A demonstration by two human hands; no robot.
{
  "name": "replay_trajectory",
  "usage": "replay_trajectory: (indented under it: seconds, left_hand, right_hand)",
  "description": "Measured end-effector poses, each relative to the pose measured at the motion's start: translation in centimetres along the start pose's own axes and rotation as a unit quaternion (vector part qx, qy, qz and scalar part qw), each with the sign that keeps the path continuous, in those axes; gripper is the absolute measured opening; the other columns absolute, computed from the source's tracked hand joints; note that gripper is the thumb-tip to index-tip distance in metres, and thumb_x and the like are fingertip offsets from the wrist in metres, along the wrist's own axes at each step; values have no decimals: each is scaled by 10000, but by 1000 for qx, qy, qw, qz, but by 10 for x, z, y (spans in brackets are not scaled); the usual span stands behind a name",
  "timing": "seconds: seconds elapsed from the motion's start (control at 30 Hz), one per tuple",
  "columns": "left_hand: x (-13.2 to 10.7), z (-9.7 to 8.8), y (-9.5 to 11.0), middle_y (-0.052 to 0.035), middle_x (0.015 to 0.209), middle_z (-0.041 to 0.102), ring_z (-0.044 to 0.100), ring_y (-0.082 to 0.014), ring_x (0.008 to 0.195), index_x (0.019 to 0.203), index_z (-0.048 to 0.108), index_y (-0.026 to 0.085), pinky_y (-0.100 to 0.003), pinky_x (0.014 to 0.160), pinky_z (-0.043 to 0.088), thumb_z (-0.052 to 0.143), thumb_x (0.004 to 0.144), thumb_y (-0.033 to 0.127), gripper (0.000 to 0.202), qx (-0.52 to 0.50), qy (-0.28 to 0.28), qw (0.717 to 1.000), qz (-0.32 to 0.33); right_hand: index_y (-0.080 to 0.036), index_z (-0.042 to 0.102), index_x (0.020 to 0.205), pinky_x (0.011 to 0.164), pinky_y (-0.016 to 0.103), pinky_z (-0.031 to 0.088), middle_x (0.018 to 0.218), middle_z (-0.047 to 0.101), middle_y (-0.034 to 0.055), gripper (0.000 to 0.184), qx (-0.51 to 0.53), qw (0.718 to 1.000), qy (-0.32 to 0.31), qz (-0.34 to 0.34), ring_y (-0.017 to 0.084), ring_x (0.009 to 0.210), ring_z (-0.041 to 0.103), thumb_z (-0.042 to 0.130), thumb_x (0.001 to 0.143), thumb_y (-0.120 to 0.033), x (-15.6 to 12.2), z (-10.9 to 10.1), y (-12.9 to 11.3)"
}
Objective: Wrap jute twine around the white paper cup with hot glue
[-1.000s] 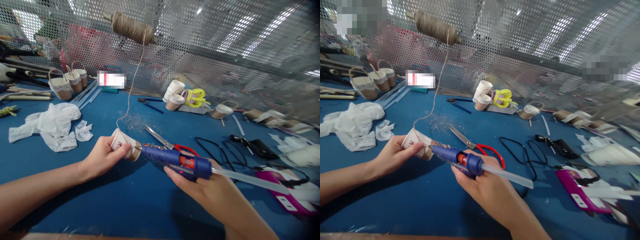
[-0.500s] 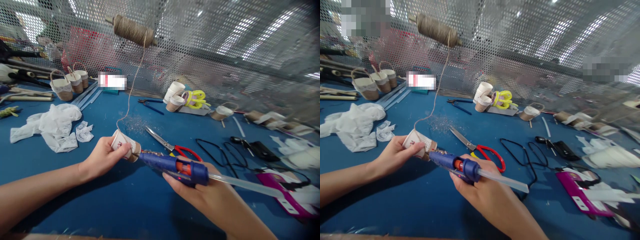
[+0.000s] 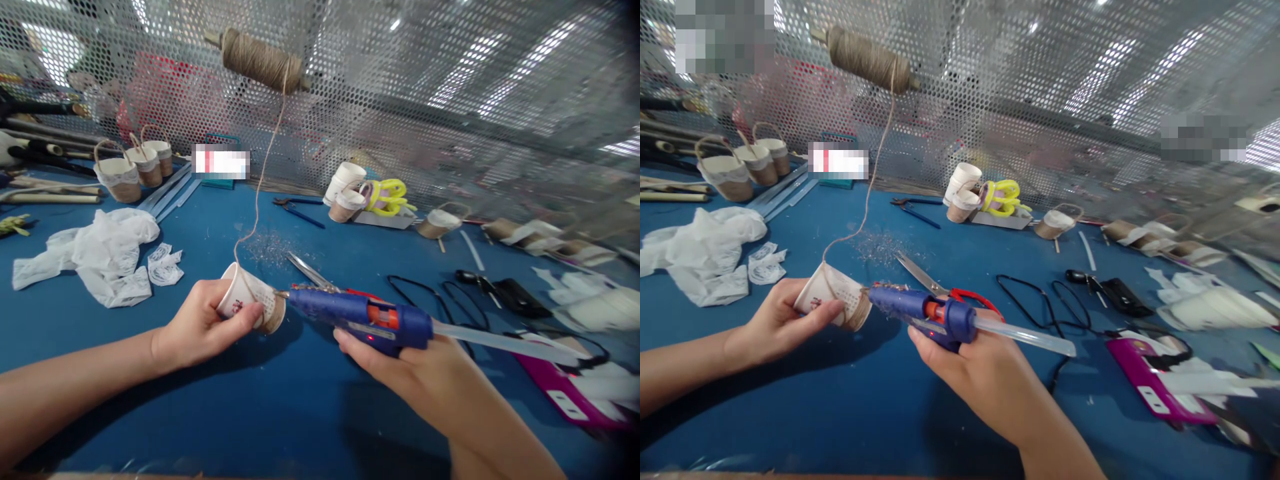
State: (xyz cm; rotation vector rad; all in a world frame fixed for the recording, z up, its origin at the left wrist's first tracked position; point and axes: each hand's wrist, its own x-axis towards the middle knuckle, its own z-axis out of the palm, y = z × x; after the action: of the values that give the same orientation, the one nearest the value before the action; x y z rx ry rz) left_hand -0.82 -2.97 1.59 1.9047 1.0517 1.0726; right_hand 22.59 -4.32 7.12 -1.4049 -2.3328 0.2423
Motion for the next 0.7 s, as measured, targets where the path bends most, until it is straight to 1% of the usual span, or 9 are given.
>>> replay_trajectory:
  seconds: [0.03, 0.1, 0.23, 0.3, 0.37, 0.47, 0.57, 0.63, 0.7]
  left_hand:
    - [0, 0, 1, 38, 511, 430, 341, -70, 460, 603, 532, 134, -175, 438, 323, 463, 795, 236, 228, 2, -2, 1000, 7]
    - [0, -1, 2, 35, 514, 441, 348, -70, 460, 609, 538, 133, -173, 440, 328, 459, 796, 231, 226, -3, -6, 1000, 8]
    - [0, -1, 2, 29, 518, 442, 350, -75, 467, 628, 544, 135, -174, 435, 328, 447, 807, 261, 240, -21, -12, 999, -25]
    - [1, 0, 0, 17, 532, 470, 375, -82, 480, 631, 554, 132, -179, 445, 340, 446, 807, 280, 254, -30, -13, 999, -42]
    - [1, 0, -1, 14, 527, 480, 385, -86, 479, 627, 563, 129, -180, 443, 343, 449, 803, 291, 265, -41, -12, 998, -55]
    - [2, 0, -2, 10, 541, 508, 408, -89, 486, 658, 585, 126, -178, 449, 355, 460, 799, 293, 252, -62, -5, 996, -69]
    - [2, 0, -2, 6, 563, 535, 430, -90, 498, 685, 603, 121, -179, 473, 374, 464, 805, 287, 247, -68, -3, 995, -67]
    - [1, 0, -2, 11, 547, 519, 417, -84, 487, 669, 599, 118, -179, 468, 367, 461, 810, 279, 254, -56, -7, 997, -54]
    - [0, -1, -2, 17, 528, 496, 397, -79, 473, 650, 586, 116, -180, 455, 353, 461, 810, 270, 255, -42, -10, 998, -37]
  right_hand:
    - [-273, 646, 707, 711, 339, 490, 698, 676, 2, 238, -3, 1000, 8, 4, 195, 676, 614, 449, 787, -381, 0, 0, -1]
    - [-267, 644, 708, 709, 340, 490, 696, 676, 2, 256, -2, 1000, 1, 2, 194, 668, 613, 434, 794, -386, 1, 0, -3]
    - [-258, 652, 705, 659, 314, 506, 676, 675, -5, 250, 6, 999, -36, -8, 185, 648, 622, 440, 798, -350, 1, -2, -4]
    - [-254, 659, 688, 599, 290, 511, 664, 675, -14, 229, 24, 999, -43, 9, 174, 609, 624, 472, 785, -343, 0, -2, -3]
    - [-247, 665, 669, 561, 281, 507, 650, 675, -16, 218, 39, 998, -37, 33, 167, 574, 620, 500, 770, -348, -3, 0, -3]
    - [-246, 670, 697, 568, 281, 508, 658, 681, -15, 193, 62, 997, -34, 44, 168, 579, 621, 522, 755, -356, -6, 2, -3]
    - [-247, 663, 680, 567, 272, 502, 647, 676, -19, 200, 59, 997, -40, 30, 161, 578, 618, 511, 765, -345, -6, 1, -2]
    - [-242, 650, 621, 559, 280, 491, 593, 654, -15, 261, 32, 999, -42, 7, 159, 550, 601, 476, 786, -345, -3, 1, -1]
    - [-241, 638, 586, 552, 295, 480, 555, 633, -7, 316, 8, 1000, -27, -9, 162, 527, 582, 441, 801, -362, -1, 0, 0]
